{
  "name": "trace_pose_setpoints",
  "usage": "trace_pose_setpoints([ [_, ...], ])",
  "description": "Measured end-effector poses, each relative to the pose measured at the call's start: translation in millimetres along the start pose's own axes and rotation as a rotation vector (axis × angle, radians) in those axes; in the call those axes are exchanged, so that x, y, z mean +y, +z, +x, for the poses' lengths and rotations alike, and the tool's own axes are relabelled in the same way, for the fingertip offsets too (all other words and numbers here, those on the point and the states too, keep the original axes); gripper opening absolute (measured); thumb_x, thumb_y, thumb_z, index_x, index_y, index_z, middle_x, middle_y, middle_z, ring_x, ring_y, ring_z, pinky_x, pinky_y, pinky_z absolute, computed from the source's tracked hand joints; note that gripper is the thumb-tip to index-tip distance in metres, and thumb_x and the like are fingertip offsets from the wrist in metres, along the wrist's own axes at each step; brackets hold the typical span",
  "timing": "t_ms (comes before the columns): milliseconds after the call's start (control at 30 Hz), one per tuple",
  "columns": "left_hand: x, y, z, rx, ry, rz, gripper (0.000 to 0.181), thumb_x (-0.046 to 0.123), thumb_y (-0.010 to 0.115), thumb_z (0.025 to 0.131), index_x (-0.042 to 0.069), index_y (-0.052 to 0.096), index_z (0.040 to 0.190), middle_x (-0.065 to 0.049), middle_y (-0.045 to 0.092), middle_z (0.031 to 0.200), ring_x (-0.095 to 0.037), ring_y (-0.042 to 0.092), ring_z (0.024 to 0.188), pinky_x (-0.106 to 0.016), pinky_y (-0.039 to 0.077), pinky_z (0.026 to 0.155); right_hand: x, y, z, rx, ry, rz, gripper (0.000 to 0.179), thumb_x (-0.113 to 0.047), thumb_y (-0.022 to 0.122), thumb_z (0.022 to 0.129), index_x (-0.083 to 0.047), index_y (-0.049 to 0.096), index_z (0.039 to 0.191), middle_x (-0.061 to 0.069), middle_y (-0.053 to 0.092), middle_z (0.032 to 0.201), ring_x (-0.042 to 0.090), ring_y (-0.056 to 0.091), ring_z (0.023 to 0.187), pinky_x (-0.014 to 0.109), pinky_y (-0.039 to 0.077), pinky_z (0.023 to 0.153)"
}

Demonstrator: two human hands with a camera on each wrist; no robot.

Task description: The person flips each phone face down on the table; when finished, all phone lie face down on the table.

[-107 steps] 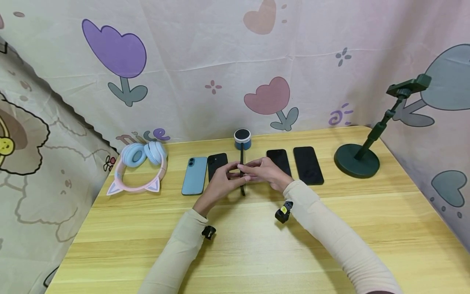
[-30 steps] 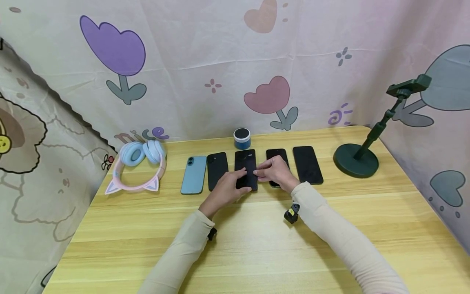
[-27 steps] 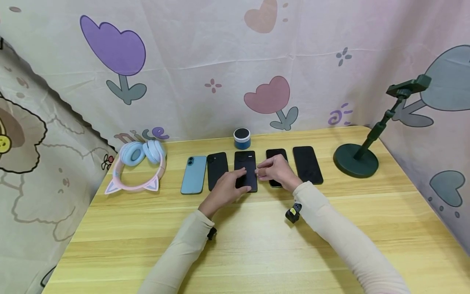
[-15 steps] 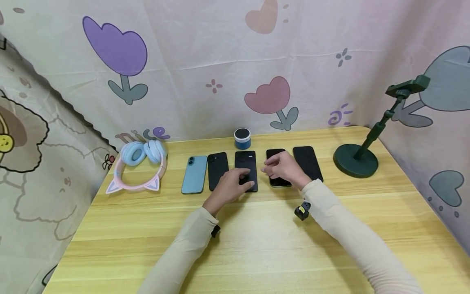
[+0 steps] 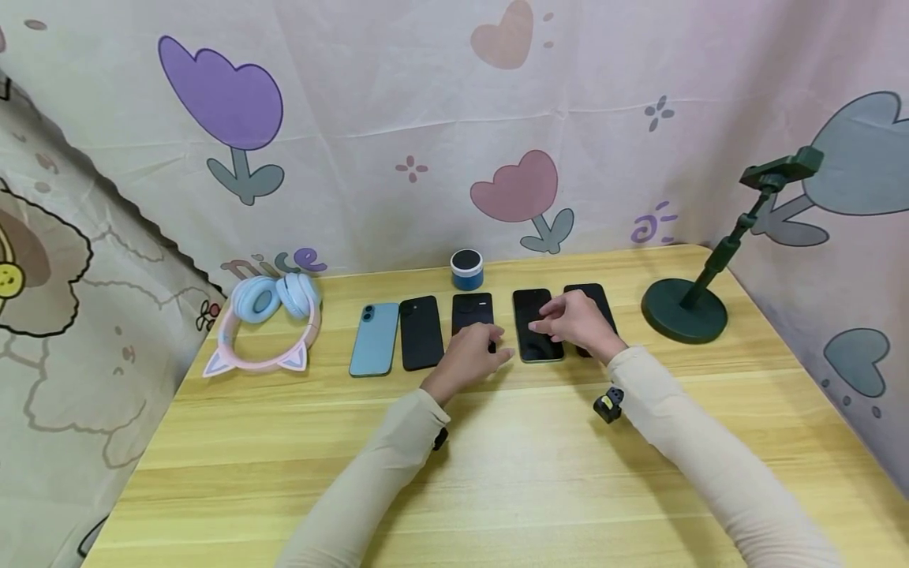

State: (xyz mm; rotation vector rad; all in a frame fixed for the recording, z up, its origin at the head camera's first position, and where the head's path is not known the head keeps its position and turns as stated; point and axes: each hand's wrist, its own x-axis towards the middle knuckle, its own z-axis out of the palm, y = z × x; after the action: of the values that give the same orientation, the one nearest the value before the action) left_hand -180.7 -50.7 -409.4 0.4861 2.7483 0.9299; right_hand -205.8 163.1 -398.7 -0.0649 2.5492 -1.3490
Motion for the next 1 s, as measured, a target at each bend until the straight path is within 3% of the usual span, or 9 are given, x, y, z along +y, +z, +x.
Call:
trace_pose_setpoints([
  [133, 4.9, 4.6, 7.0, 0.003, 0.005, 0.036, 0.041, 0.026, 0.074, 0.095, 0.0, 0.069, 0.127, -0.011, 0.07, 0.122, -0.022, 0.064, 0.108, -0.039, 0.051, 0.097, 5.0, -5.8, -0.3, 0.012, 0.011, 0.003, 0.049, -0.02, 0.078, 0.091, 0.009, 0.064, 0.127, 0.025, 0.065, 0.115, 0.03, 0.073, 0.086, 0.038, 0.061, 0.077],
  [200, 6.8, 6.6, 10.2, -0.004, 0.008, 0.046, 0.033, 0.027, 0.073, 0.095, -0.001, 0.073, 0.113, -0.008, 0.072, 0.1, -0.018, 0.063, 0.087, -0.031, 0.052, 0.083, 7.2, -8.1, -0.1, 0.017, 0.019, -0.003, 0.049, -0.02, 0.078, 0.091, 0.009, 0.063, 0.128, 0.025, 0.065, 0.115, 0.029, 0.073, 0.085, 0.038, 0.06, 0.077],
  [300, 9.5, 9.4, 13.9, -0.001, 0.013, 0.063, 0.032, 0.028, 0.074, 0.095, -0.001, 0.065, 0.083, -0.001, 0.051, 0.066, -0.013, 0.042, 0.059, -0.025, 0.036, 0.059, 11.1, -11.1, 1.0, 0.02, 0.04, -0.015, 0.05, -0.021, 0.078, 0.091, 0.009, 0.063, 0.128, 0.024, 0.065, 0.116, 0.026, 0.073, 0.082, 0.038, 0.06, 0.077],
  [367, 11.3, 11.0, 16.2, -0.001, 0.013, 0.061, 0.042, 0.027, 0.075, 0.094, 0.003, 0.052, 0.07, 0.001, 0.032, 0.058, -0.014, 0.03, 0.051, -0.027, 0.023, 0.053, 13.1, -12.8, 1.3, 0.023, 0.057, -0.02, 0.05, -0.021, 0.078, 0.091, 0.008, 0.062, 0.129, 0.024, 0.066, 0.116, 0.025, 0.073, 0.081, 0.038, 0.06, 0.078],
  [400, 12.1, 12.1, 17.4, 0.002, 0.008, 0.062, 0.045, 0.027, 0.075, 0.094, 0.004, 0.048, 0.067, 0.002, 0.029, 0.057, -0.013, 0.029, 0.05, -0.026, 0.022, 0.052, 14.2, -13.8, 1.4, 0.024, 0.064, -0.024, 0.05, -0.021, 0.078, 0.092, 0.008, 0.062, 0.129, 0.023, 0.066, 0.117, 0.024, 0.073, 0.081, 0.038, 0.06, 0.079],
  [500, 14.8, 15.6, 21.0, -0.006, -0.019, 0.057, 0.046, 0.028, 0.076, 0.093, 0.007, 0.046, 0.065, 0.003, 0.029, 0.057, -0.013, 0.029, 0.049, -0.026, 0.023, 0.05, 16.8, -15.7, 1.3, 0.026, 0.081, -0.027, 0.051, -0.021, 0.077, 0.092, 0.007, 0.061, 0.131, 0.023, 0.066, 0.118, 0.023, 0.072, 0.082, 0.038, 0.059, 0.081],
  [767, 21.3, 22.7, 28.8, -0.034, -0.12, 0.071, 0.034, 0.032, 0.077, 0.092, 0.008, 0.061, 0.074, -0.001, 0.04, 0.062, -0.017, 0.039, 0.052, -0.027, 0.029, 0.048, 19.6, -14.3, 0.9, 0.021, 0.066, -0.002, 0.052, -0.018, 0.078, 0.091, 0.012, 0.06, 0.13, 0.026, 0.067, 0.116, 0.023, 0.074, 0.08, 0.04, 0.059, 0.083],
  [1000, 26.7, 22.7, 27.5, -0.028, -0.133, 0.159, 0.034, 0.036, 0.079, 0.09, 0.009, 0.061, 0.079, -0.005, 0.054, 0.078, -0.025, 0.05, 0.084, -0.032, 0.039, 0.069, 18.3, -10.7, 1.0, 0.023, 0.052, -0.014, 0.052, -0.016, 0.078, 0.09, 0.014, 0.06, 0.129, 0.026, 0.068, 0.114, 0.022, 0.074, 0.079, 0.038, 0.059, 0.082],
])
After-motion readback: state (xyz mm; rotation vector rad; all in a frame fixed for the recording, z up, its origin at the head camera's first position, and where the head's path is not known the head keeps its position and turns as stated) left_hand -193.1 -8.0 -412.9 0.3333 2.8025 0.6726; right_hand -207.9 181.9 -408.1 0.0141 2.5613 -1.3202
